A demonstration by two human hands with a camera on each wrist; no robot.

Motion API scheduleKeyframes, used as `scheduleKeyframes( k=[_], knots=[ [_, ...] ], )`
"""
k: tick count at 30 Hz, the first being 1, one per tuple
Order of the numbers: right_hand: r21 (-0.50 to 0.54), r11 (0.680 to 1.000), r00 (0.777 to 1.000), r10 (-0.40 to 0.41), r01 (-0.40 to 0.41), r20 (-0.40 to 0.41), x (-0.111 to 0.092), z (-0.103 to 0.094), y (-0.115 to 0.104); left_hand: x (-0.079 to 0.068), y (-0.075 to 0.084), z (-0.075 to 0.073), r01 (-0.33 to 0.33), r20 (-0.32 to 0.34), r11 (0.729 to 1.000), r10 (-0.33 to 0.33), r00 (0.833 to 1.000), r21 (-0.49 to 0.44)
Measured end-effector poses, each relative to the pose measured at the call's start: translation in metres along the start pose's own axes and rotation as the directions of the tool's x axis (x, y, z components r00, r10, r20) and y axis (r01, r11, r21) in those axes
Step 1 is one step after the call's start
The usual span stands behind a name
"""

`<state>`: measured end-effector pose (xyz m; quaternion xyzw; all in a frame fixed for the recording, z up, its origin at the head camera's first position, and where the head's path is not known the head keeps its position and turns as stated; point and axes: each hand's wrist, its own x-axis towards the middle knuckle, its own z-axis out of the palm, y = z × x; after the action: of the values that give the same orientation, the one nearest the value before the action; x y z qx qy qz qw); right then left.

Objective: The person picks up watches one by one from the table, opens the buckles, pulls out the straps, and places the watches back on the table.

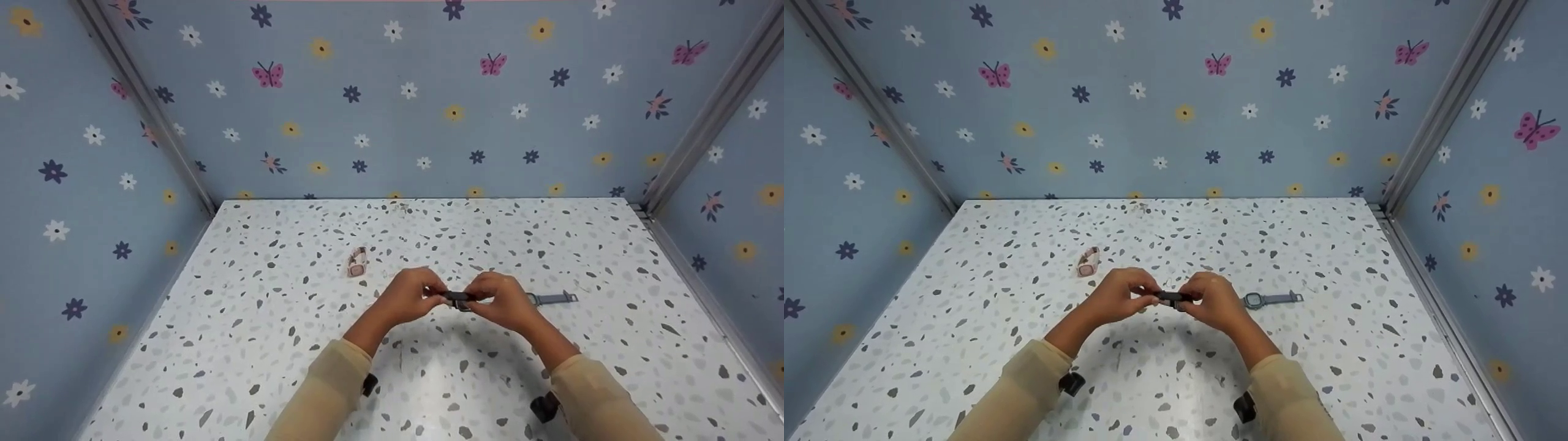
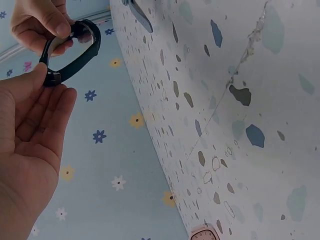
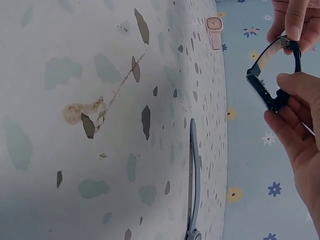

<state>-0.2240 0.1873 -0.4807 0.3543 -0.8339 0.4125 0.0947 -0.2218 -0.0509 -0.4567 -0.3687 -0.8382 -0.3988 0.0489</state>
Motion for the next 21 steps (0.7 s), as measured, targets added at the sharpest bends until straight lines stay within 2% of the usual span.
scheduleKeyframes(
  k=[6, 10, 14, 18, 21],
  knots=[
    [0.017, 1.0, 1.0, 0.025, -0.025, -0.002, -0.001, 0.0006, 0.0007, -0.0008, -0.002, 0.0012, -0.029, -0.002, 0.999, 0.029, 1.0, 0.043],
    [0.031, 0.999, 0.999, 0.03, -0.029, -0.019, -0.0012, 0.0016, 0.0021, -0.0009, -0.0036, 0.0014, -0.007, -0.012, 1.0, 0.007, 1.0, 0.027],
    [0.053, 0.998, 0.999, 0.041, -0.039, -0.034, -0.0032, 0.0017, 0.0037, -0.0011, -0.0046, 0.002, 0.034, -0.024, 0.998, -0.035, 0.999, -0.054],
    [0.076, 0.994, 0.996, 0.078, -0.074, -0.042, -0.0067, 0.0013, 0.0035, -0.0018, -0.0048, 0.0037, 0.072, -0.03, 0.983, -0.078, 0.997, -0.167],
    [0.077, 0.992, 0.994, 0.1, -0.096, -0.045, -0.0066, 0.0014, 0.0029, -0.0018, -0.0039, 0.0046, 0.1, -0.037, 0.973, -0.11, 0.993, -0.207]
  ],
)
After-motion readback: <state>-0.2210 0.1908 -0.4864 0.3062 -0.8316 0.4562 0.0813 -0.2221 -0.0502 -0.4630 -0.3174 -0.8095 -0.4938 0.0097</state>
